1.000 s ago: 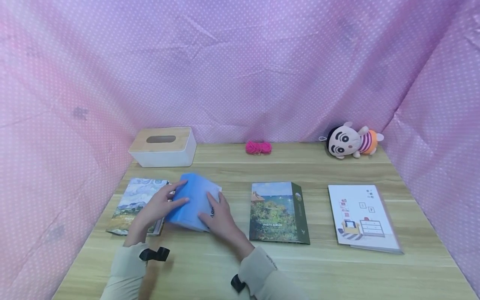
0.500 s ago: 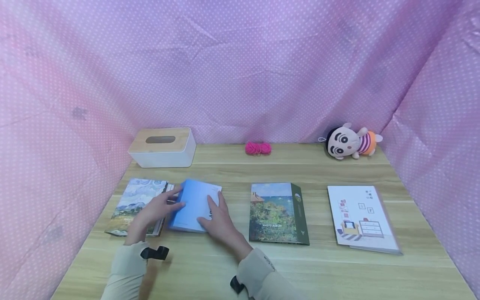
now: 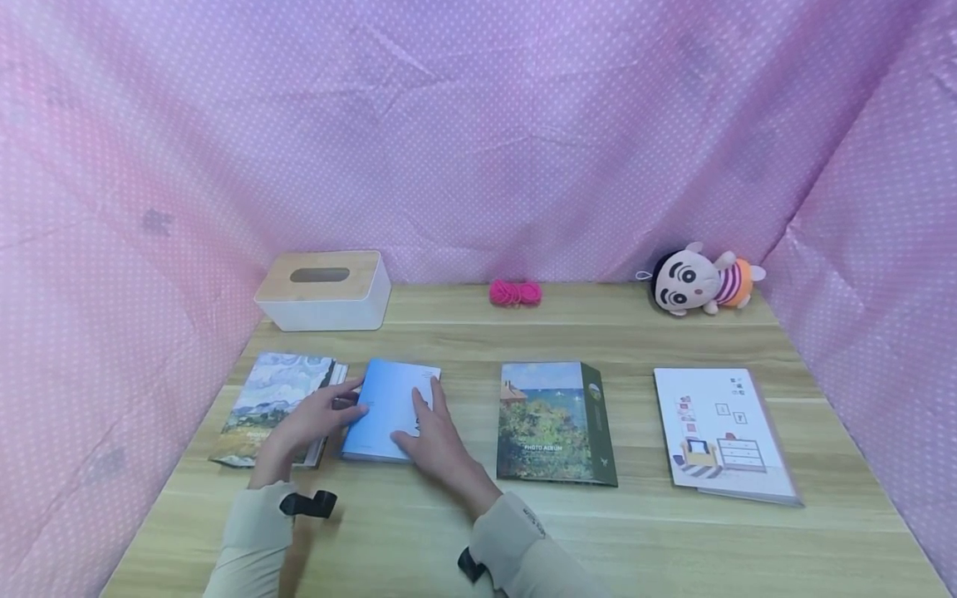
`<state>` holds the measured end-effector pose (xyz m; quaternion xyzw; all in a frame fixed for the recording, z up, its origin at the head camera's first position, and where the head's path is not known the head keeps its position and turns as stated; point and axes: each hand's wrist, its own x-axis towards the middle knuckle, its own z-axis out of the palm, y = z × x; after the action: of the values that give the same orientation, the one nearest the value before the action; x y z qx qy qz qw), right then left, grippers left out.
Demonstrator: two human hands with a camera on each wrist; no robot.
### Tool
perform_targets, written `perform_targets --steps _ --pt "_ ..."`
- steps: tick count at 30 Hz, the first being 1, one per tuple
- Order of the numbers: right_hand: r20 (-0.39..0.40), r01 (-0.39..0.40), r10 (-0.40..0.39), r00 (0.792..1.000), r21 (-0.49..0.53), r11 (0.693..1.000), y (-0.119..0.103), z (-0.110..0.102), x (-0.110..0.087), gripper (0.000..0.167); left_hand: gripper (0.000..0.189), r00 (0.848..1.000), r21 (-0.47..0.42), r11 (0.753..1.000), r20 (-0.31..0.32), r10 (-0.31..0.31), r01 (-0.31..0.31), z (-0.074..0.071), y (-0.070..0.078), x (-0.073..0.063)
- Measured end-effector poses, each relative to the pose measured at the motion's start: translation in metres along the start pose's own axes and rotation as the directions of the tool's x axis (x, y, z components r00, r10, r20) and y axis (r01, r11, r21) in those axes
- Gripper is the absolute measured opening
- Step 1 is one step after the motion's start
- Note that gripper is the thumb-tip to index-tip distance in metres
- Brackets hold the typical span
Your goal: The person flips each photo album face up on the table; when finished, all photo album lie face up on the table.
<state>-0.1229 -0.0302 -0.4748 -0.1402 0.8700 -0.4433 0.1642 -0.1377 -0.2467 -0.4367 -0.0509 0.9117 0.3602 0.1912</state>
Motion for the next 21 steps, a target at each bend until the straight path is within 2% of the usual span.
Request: perform_targets --steps 7,16,21 --pt "-0.003 -0.011 0.011 1.000 0.001 1.000 -0.002 0.000 0.001 0.075 0.059 0.999 0.008 0.999 -0.007 0.054 -0.054 -0.001 0.000 0.001" --pt "0.009 -0.001 0.001 1.000 -0.006 1.000 -0.006 -0.005 -0.004 0.074 0.059 0.999 -0.009 0.999 -0.009 0.032 -0.032 0.000 -0.002 0.002" --pt "-0.020 0.005 -0.005 1.000 -0.005 1.000 -0.009 -0.017 -0.011 0.070 0.059 0.997 0.051 0.997 -0.045 0.058 -0.055 0.000 0.003 0.001"
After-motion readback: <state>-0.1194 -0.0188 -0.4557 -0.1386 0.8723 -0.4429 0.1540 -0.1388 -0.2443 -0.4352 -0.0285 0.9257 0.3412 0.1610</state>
